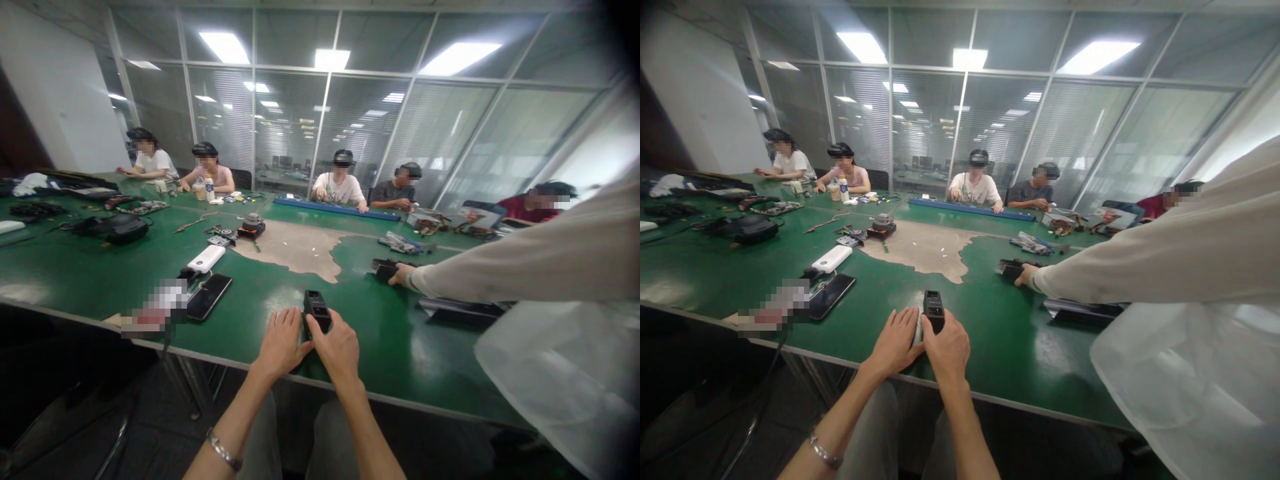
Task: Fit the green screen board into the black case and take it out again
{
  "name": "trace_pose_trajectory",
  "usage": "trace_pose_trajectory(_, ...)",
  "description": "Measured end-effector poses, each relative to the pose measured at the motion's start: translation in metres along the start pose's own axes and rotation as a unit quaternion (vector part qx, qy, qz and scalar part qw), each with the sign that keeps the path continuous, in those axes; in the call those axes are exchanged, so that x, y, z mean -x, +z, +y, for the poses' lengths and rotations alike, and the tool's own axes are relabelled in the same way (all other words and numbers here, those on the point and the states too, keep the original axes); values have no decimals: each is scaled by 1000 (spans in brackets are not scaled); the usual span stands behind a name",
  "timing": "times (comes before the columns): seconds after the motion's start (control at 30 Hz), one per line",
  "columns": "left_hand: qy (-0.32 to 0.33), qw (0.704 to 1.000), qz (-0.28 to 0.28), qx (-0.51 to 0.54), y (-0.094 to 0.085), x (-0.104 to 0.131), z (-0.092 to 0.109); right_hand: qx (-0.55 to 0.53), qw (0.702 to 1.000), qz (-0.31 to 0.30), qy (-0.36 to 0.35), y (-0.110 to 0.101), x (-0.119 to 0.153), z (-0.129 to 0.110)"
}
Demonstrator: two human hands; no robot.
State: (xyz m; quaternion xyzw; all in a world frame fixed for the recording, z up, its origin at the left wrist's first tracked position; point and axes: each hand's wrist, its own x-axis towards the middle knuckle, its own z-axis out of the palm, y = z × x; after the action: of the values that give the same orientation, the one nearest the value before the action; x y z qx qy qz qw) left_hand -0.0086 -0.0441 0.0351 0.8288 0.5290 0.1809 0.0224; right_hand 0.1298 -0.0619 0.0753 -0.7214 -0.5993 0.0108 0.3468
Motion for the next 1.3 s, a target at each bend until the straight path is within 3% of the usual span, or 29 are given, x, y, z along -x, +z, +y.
trace_pose_trajectory(0.3, -3, 1000, -10, 1, 3, -2, 0, 21, 1000, -21, -5, 15, 11, 15)
trace_pose_trajectory(0.53, 2, 1000, -18, -5, 3, -3, -1, -41, 997, 20, -59, 36, 17, 34)
trace_pose_trajectory(0.87, -3, 1000, -29, -5, 5, -6, -1, -60, 997, 18, -52, 38, 15, 16)
trace_pose_trajectory(1.3, -8, 999, -31, 17, -3, -4, -1, -92, 991, 35, -91, 50, 15, 26)
